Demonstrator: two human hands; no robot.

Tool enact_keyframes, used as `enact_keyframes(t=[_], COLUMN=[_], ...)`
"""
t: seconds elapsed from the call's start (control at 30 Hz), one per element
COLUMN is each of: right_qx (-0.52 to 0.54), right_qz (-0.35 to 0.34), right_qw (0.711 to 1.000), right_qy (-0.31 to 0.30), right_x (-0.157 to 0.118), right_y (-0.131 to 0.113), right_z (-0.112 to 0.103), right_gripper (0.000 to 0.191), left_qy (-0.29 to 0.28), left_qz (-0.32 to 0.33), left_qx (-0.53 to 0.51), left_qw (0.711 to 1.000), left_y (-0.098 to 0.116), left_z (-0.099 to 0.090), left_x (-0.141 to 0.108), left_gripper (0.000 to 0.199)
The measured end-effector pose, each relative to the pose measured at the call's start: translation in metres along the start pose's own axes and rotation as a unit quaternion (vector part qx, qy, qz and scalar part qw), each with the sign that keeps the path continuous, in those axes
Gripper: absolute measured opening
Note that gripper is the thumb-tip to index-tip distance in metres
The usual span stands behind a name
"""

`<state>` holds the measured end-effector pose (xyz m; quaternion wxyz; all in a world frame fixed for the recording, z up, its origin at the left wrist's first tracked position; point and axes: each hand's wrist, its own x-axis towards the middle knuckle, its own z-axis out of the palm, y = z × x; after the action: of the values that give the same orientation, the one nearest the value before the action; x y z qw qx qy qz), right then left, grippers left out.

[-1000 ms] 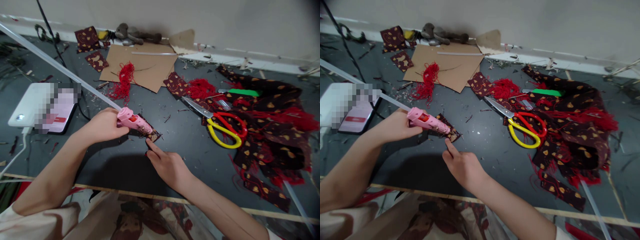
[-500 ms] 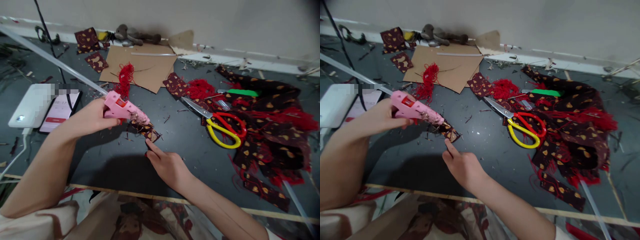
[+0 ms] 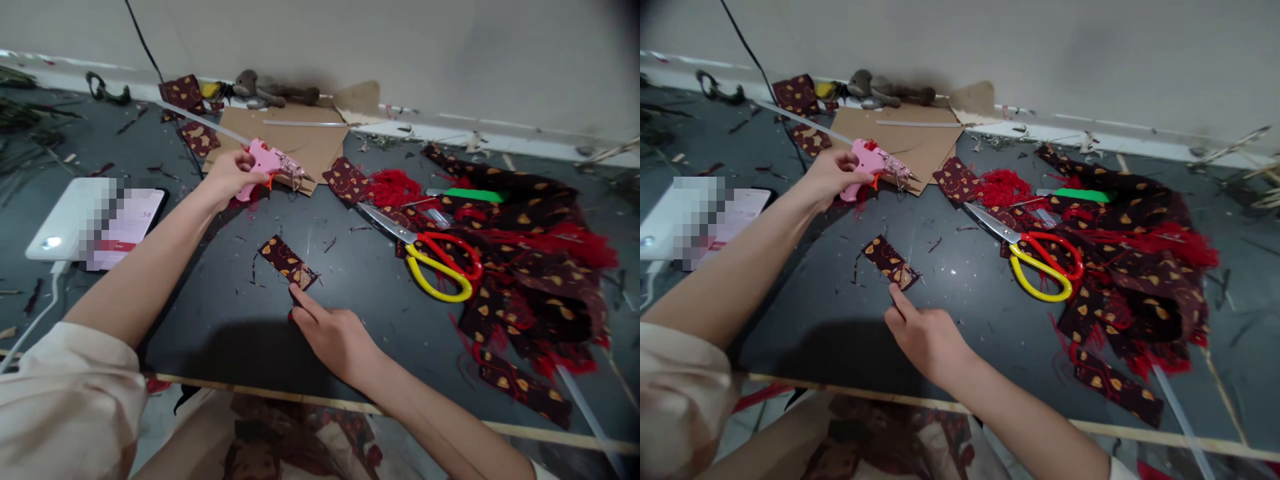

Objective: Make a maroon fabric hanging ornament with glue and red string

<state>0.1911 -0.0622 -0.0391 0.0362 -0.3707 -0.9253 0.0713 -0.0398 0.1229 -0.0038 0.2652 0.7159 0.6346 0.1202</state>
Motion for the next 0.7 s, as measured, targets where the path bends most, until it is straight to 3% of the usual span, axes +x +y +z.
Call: enact_keyframes(t=[0.13,0.27,0.37,0.43,0.57,0.63,0.7], right_qx=[-0.011,-0.013,-0.007,-0.003,-0.006,-0.001,-0.001], right_qz=[0.001,-0.006,-0.007,-0.013,-0.023,-0.023,-0.022], right_qw=[1.0,1.0,1.0,1.0,0.999,0.999,1.0], right_qy=[0.012,0.005,-0.005,-0.009,-0.026,-0.03,-0.022], right_x=[0.001,0.002,0.003,0.003,0.004,0.004,0.004], right_y=[0.0,0.001,0.001,0.0,0.0,0.001,0.003], right_z=[0.003,0.002,0.0,-0.001,-0.001,0.001,0.002], right_gripper=[0.025,0.024,0.025,0.024,0.024,0.022,0.021], left_qy=[0.08,0.111,0.183,0.212,0.077,-0.056,-0.116], left_qz=[0.019,0.04,0.042,0.13,0.28,0.421,0.479], left_qx=[-0.074,-0.004,0.052,0.061,0.049,0.039,0.075], left_qw=[0.994,0.993,0.981,0.967,0.956,0.904,0.867], left_y=[-0.001,-0.003,0.008,0.027,0.09,0.124,0.151], left_z=[0.007,0.007,0.005,0.01,0.042,0.065,0.084], left_x=[0.017,0.02,0.023,0.028,0.048,0.061,0.074], left_gripper=[0.065,0.058,0.053,0.047,0.026,0.029,0.033])
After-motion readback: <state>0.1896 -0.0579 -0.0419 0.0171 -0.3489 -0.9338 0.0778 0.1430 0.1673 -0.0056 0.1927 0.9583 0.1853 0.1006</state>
